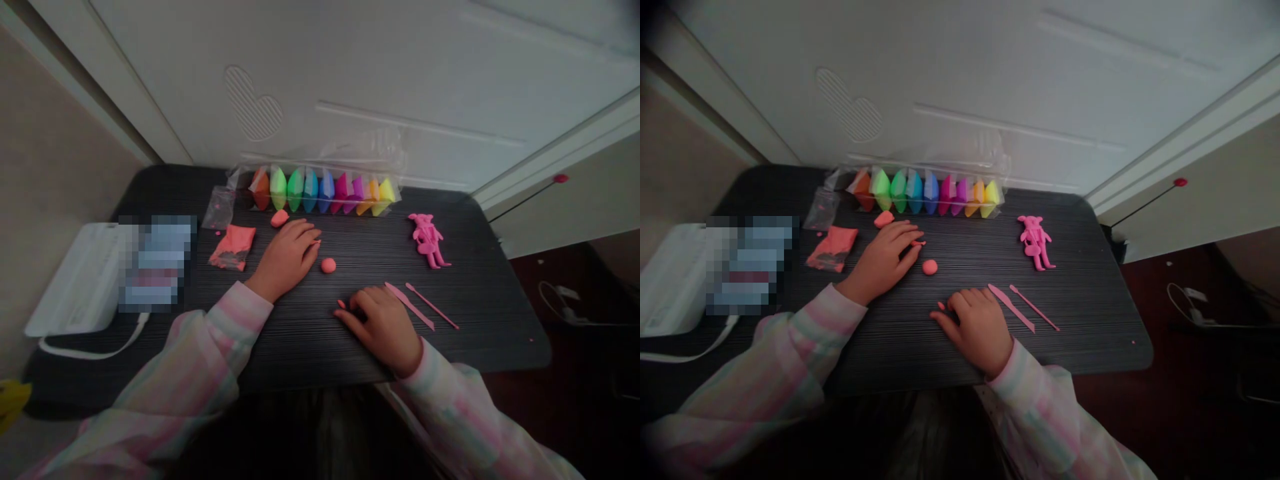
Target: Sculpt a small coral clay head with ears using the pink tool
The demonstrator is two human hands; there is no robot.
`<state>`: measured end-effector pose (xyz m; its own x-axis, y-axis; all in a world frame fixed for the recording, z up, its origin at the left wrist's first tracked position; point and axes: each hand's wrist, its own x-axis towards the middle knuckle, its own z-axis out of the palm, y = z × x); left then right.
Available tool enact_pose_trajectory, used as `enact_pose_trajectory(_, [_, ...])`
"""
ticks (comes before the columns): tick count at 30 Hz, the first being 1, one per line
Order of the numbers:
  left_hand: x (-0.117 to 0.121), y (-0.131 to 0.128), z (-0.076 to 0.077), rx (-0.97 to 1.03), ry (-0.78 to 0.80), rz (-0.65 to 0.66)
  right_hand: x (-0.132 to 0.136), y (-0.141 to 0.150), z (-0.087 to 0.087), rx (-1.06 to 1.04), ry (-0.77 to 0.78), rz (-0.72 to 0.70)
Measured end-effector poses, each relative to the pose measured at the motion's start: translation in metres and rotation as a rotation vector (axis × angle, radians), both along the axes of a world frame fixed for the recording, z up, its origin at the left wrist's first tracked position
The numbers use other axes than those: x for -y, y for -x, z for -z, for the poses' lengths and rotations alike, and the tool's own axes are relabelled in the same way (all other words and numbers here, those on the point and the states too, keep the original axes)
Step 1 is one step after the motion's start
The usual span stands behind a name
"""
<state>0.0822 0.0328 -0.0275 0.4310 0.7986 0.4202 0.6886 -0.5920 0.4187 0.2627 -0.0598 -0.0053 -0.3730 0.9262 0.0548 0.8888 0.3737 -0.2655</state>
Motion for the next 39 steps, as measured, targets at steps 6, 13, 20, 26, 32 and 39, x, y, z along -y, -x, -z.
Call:
enact_pose_trajectory(6, [-0.001, 0.0, 0.001, 0.015, -0.005, 0.02, 0.009, -0.011, -0.002, 0.015, -0.061, -0.147])
enact_pose_trajectory(13, [0.0, 0.0, 0.002, 0.035, 0.006, 0.013, 0.021, -0.007, 0.002, 0.202, -0.039, -0.234])
enact_pose_trajectory(20, [0.0, 0.001, 0.002, 0.064, 0.024, 0.016, 0.016, -0.01, 0.002, 0.225, -0.034, -0.151])
enact_pose_trajectory(26, [0.0, 0.001, 0.001, 0.07, 0.026, 0.006, 0.016, -0.008, 0.001, 0.225, -0.017, -0.169])
enact_pose_trajectory(32, [0.0, 0.001, 0.001, 0.072, 0.025, 0.003, 0.016, -0.008, 0.001, 0.219, -0.013, -0.231])
enact_pose_trajectory(39, [0.001, 0.001, 0.0, 0.07, 0.023, 0.001, 0.016, -0.008, 0.003, 0.227, -0.016, -0.213])
